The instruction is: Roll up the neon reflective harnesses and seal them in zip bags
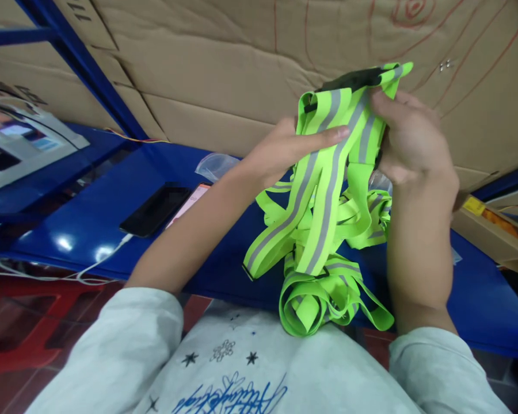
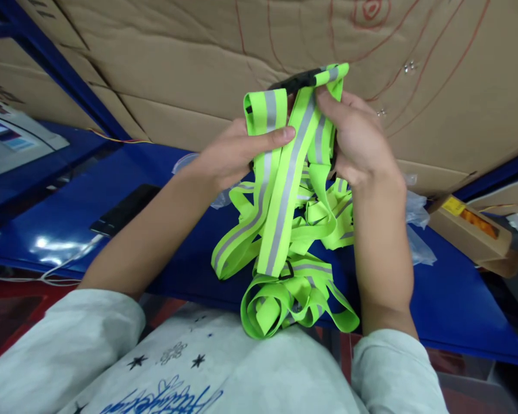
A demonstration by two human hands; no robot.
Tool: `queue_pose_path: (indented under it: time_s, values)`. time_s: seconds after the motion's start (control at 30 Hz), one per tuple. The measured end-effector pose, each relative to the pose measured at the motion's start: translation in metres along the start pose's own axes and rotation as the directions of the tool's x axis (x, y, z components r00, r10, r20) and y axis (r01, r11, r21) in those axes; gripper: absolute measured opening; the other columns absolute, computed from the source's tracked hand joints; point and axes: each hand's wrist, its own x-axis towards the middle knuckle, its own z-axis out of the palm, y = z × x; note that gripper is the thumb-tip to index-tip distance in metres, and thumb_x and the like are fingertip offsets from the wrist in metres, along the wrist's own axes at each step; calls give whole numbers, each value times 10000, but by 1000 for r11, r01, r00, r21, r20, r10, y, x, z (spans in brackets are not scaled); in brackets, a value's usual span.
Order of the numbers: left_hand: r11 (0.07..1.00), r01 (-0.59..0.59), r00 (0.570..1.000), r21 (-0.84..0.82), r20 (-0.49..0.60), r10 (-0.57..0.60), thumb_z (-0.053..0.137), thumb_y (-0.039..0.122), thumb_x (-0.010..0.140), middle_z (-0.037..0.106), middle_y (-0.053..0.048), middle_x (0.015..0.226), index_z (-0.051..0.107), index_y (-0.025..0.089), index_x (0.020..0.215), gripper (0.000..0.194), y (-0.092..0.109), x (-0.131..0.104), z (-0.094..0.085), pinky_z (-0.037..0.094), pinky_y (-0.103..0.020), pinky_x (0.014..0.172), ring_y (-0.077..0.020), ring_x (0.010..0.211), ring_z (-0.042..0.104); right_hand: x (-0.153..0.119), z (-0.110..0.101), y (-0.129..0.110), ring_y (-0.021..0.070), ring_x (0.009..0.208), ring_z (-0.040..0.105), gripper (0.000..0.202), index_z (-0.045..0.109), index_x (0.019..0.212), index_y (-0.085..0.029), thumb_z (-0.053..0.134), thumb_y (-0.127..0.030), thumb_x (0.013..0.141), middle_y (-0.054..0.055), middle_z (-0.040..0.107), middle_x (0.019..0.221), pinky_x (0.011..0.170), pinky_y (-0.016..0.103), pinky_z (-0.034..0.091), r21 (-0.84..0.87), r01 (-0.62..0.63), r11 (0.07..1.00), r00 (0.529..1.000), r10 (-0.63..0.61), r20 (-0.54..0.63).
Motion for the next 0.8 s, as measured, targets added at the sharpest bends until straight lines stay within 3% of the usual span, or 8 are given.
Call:
queue_pose_path:
  time_s: [0.13,0.23,0.33,0.43,0.53,0.63,0.73,0.8]
  values:
    - [998,-33,998,-51,-64,30,838,197,889,801,-59,1179,739,124,1150,288,-6,2,8,562,-368,1119,-284,1284,703,-3,11,-1,291,1196,707,243,666,887,-256,754,-464,797,50,778,1052,1008,468,629,107,-14,994,999,10,39]
    - [996,-22,996,-82,-87,15,800,170,911,806,-35,1159,747,138,1101,200,-6,1,11,550,-327,1136,-251,1322,687,-8,13,-1,283,1220,694,317,711,962,-255,703,-560,876,55,774,1083,1054,460,604,76,-33,997,991,22,134]
    - [995,-37,998,-96,-45,32,758,208,945,806,-27,1131,754,154,1067,133,-7,1,10,584,-303,1075,-223,1232,732,-12,13,-1,248,1282,660,480,735,1048,-285,516,-708,993,13,759,1171,1150,427,547,-136,26,990,994,-11,109]
    - [994,-43,999,-101,14,45,803,206,907,808,-36,1064,747,149,1063,176,-10,2,5,607,-319,1014,-207,1079,770,-13,10,-1,247,1288,651,581,745,1086,-273,396,-735,1034,12,738,1241,1199,450,500,-407,169,898,979,-106,173]
    - [997,-1,998,-81,60,6,796,186,902,803,-33,951,742,150,1060,170,-14,2,-1,629,-356,954,-199,943,783,-12,1,-4,272,1365,604,561,673,1336,-261,617,-679,967,65,649,1434,1215,457,477,-449,336,828,935,-234,268]
    - [1000,23,989,-13,144,-21,772,194,917,795,-37,961,742,168,1081,168,-18,2,-5,639,-412,943,-220,927,785,-13,-9,-14,257,1508,481,760,521,1532,-373,820,-546,855,8,459,1651,1257,381,432,-505,486,714,874,-390,290]
    - [997,-25,969,71,247,7,768,234,922,780,-35,951,755,168,1019,117,-20,1,-8,618,-398,957,-224,944,772,-20,-14,-28,274,1266,674,482,697,1340,-406,765,-570,892,0,714,1356,1114,409,539,-572,481,665,876,-336,346]
    - [991,-54,967,120,255,22,763,243,922,768,-30,928,758,162,970,94,-19,1,-8,601,-365,945,-210,920,763,-26,-14,-36,284,1126,728,376,762,1215,-405,751,-598,892,4,780,1184,1019,435,571,-608,460,647,887,-307,344]
